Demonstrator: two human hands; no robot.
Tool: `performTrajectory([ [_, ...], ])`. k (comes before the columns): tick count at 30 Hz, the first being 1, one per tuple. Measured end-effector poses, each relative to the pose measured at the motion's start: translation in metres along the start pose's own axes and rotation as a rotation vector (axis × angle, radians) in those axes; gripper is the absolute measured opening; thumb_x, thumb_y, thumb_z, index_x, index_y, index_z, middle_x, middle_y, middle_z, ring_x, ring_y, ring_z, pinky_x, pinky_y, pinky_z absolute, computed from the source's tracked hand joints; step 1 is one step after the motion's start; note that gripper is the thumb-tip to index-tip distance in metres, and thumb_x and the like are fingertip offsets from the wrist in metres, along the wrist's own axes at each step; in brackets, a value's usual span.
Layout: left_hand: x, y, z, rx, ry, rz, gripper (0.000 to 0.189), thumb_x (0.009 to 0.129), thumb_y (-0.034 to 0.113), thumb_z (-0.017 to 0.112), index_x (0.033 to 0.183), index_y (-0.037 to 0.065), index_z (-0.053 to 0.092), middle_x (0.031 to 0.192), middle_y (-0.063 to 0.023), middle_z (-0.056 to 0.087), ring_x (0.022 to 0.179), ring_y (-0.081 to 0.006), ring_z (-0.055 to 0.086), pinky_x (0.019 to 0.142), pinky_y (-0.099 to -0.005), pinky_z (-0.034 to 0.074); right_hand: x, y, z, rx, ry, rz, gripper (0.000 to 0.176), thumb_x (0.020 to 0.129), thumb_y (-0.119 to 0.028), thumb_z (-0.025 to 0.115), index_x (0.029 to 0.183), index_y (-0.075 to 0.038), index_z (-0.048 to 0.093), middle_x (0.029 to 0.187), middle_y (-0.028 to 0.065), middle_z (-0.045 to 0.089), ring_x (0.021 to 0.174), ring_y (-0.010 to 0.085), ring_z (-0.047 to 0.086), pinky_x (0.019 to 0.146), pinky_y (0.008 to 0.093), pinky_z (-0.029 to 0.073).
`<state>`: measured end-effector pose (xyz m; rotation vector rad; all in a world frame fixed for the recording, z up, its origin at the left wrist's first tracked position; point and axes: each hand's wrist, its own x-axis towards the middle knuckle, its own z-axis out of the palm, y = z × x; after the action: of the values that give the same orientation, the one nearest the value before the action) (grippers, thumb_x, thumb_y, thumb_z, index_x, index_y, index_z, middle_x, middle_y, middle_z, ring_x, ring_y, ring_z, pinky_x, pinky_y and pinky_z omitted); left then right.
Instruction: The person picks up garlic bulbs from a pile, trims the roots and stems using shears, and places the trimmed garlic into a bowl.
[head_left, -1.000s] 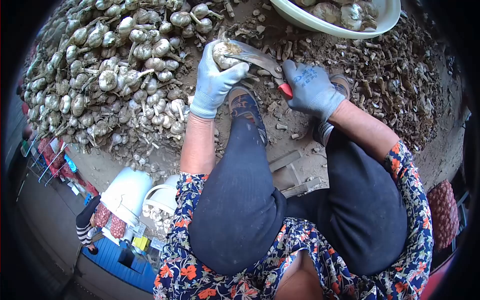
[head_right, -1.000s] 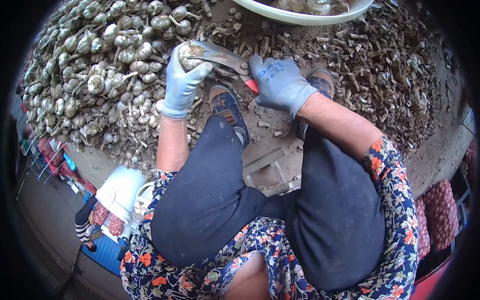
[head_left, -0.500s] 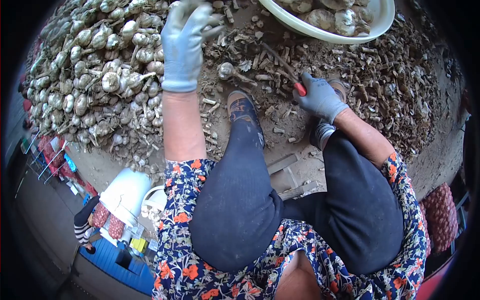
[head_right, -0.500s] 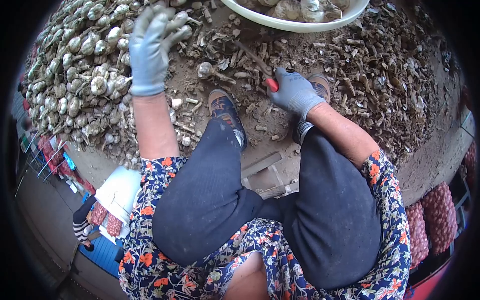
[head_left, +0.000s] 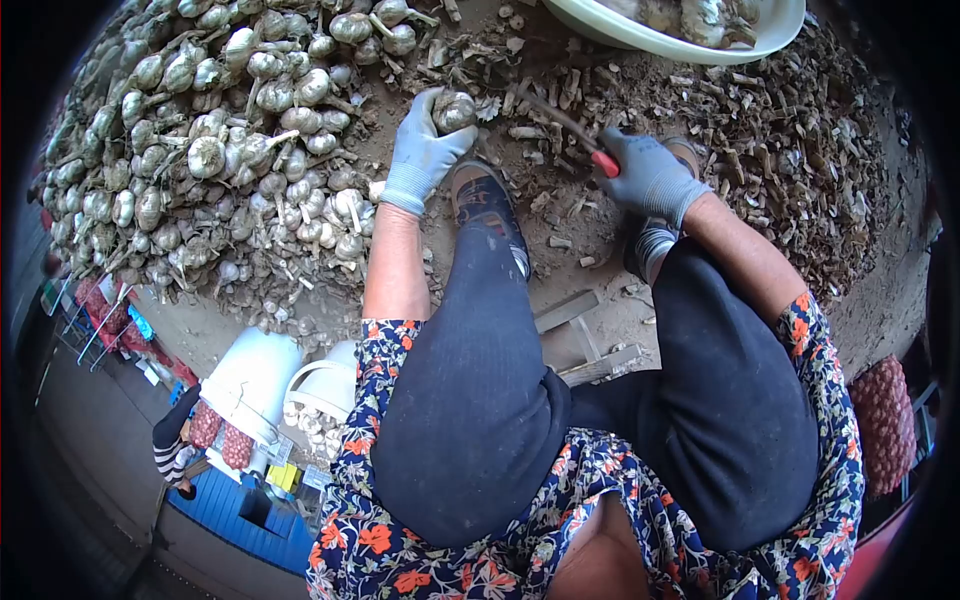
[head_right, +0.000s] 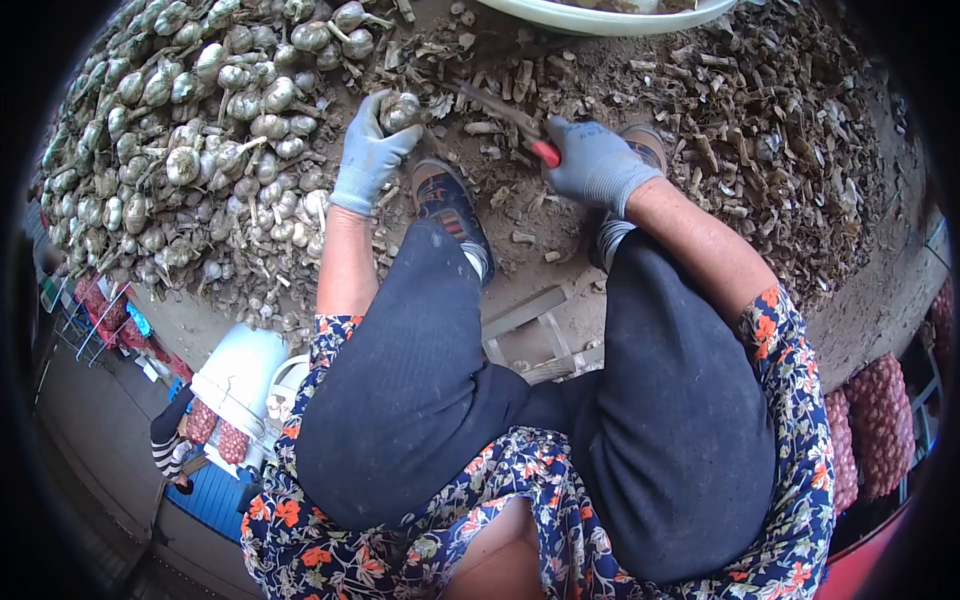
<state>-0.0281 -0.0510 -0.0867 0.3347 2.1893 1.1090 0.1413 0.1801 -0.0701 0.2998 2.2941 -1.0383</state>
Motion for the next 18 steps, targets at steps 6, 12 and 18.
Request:
performTrajectory([
  [6,-0.014,0.043,0.000,-0.391,-0.171,-0.006,0.060,0.071,0.004,0.066,0.127,0.000,0.046,0.109,-0.0078,0.059,0.091,-0.0125,0.060,0.083,-0.0251,0.048,-0.001,-0.035,-0.022,-0.317,0.137,-0.074,0.040,0.083,-0.026,0.061,0.113,-0.005,0.045,0.095,0.0207,0.059,0.088,0.0382,0.060,0.078,0.0455,0.047],
  [12,-0.014,0.044,-0.008,-0.490,-0.109,0.021,0.064,0.069,0.012,0.080,0.121,-0.008,0.050,0.104,-0.0063,0.062,0.089,-0.0115,0.061,0.080,-0.0242,0.050,-0.005,-0.045,-0.029,-0.488,0.205,-0.096,0.040,0.087,-0.033,0.056,0.111,-0.004,0.046,0.094,0.0191,0.060,0.089,0.0351,0.062,0.076,0.0461,0.048],
  [18,-0.016,0.048,-0.006,0.157,0.088,0.313,0.060,0.063,0.018,0.083,0.112,-0.003,0.057,0.097,-0.0079,0.065,0.086,-0.0145,0.063,0.080,-0.0269,0.051,-0.003,-0.059,-0.023,-0.450,0.202,-0.084,0.046,0.085,-0.036,0.059,0.114,-0.002,0.045,0.096,0.0194,0.059,0.089,0.0348,0.062,0.078,0.0461,0.048],
])
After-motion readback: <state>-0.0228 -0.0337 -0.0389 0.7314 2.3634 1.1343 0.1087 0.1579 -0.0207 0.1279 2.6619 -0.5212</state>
